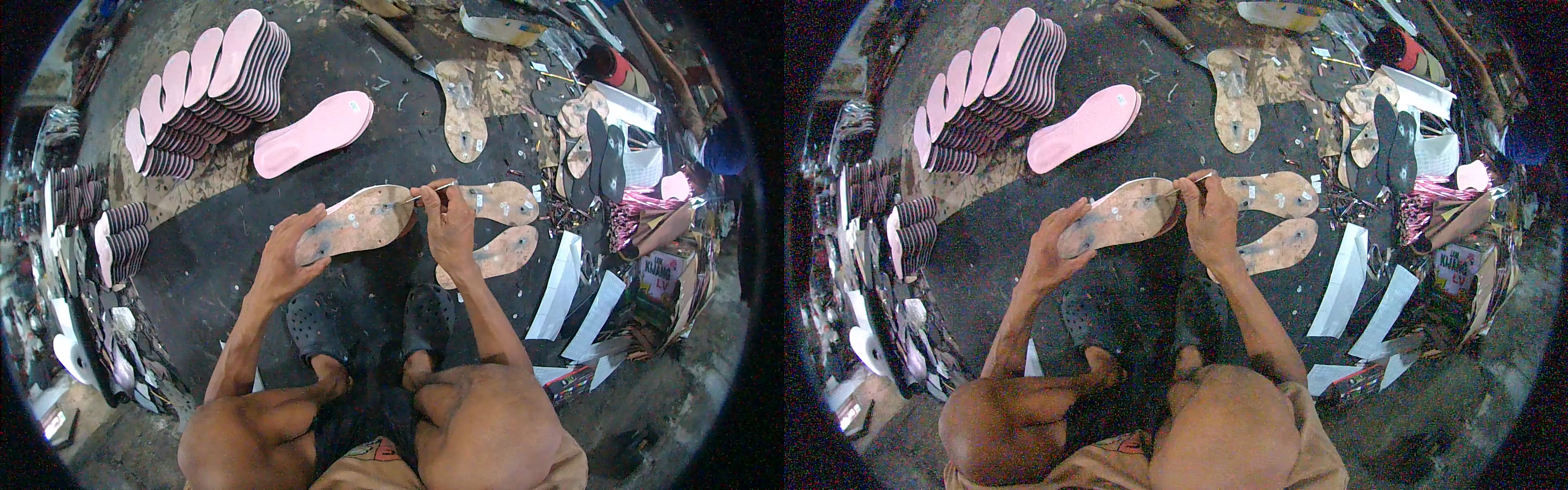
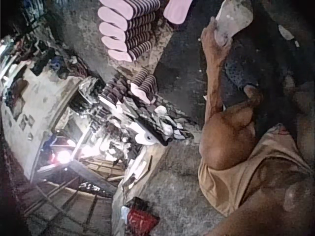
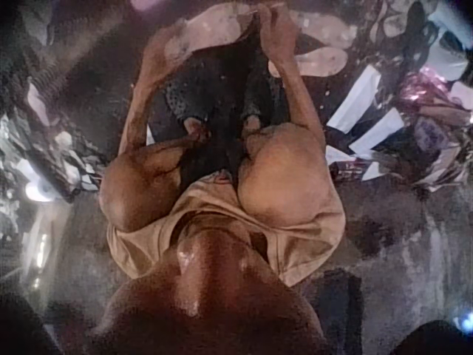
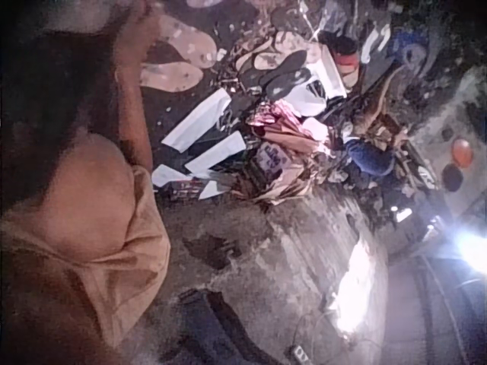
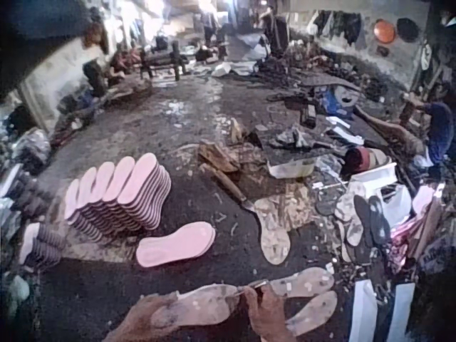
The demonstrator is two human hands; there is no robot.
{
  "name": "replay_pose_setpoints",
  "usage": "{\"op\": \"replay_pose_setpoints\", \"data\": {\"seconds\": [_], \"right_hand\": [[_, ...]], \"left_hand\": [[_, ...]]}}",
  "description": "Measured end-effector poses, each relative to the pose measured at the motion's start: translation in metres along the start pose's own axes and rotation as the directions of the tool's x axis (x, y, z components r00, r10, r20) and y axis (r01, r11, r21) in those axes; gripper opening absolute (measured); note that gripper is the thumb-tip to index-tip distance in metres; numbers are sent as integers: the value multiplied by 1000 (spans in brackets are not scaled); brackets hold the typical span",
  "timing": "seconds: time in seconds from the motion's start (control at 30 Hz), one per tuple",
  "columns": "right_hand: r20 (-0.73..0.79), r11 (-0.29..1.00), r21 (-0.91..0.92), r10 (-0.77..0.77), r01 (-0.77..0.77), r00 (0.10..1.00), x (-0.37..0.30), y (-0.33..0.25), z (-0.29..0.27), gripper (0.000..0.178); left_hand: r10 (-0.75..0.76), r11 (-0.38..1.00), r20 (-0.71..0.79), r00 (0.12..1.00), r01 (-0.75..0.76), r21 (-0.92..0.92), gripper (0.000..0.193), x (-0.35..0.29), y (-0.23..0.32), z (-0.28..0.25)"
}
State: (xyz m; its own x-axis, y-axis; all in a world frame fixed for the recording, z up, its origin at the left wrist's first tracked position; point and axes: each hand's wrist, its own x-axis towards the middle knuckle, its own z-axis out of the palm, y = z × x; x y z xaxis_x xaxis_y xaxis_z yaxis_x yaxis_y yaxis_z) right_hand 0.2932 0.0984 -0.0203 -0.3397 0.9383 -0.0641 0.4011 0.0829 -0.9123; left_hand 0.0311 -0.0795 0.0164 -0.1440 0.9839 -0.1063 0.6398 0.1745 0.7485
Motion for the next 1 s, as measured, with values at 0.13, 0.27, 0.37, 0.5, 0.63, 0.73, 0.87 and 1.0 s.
{"op": "replay_pose_setpoints", "data": {"seconds": [0.13,0.27,0.37,0.5,0.63,0.73,0.87,1.0], "right_hand": [[-17,997,-27,-80,79,997,-5,-21,10,19],[105,887,-224,-390,404,915,-7,-18,30,14],[-22,964,-2,-266,266,964,-15,-57,37,13],[312,969,80,-246,232,918,-17,-52,99,16],[150,925,144,-373,353,916,-34,-53,103,12],[290,959,-52,-254,280,923,-60,-40,95,11],[102,896,28,-443,443,891,-55,-51,68,10],[-34,981,106,-158,161,987,-23,-61,32,16]], "left_hand": [[-82,994,21,996,83,-76,84,-1,3,-3],[-67,989,14,998,69,-134,83,2,-11,-2],[-6,992,-23,1000,3,-126,85,-3,-22,1],[-55,972,7,998,55,-230,109,5,-5,-3],[-150,967,8,989,148,-207,120,-1,-8,1],[-18,999,-18,1000,17,-44,118,-2,-11,11],[155,986,-192,969,-139,95,87,8,-13,4],[255,945,-247,935,-187,268,59,84,-40,-53]]}}
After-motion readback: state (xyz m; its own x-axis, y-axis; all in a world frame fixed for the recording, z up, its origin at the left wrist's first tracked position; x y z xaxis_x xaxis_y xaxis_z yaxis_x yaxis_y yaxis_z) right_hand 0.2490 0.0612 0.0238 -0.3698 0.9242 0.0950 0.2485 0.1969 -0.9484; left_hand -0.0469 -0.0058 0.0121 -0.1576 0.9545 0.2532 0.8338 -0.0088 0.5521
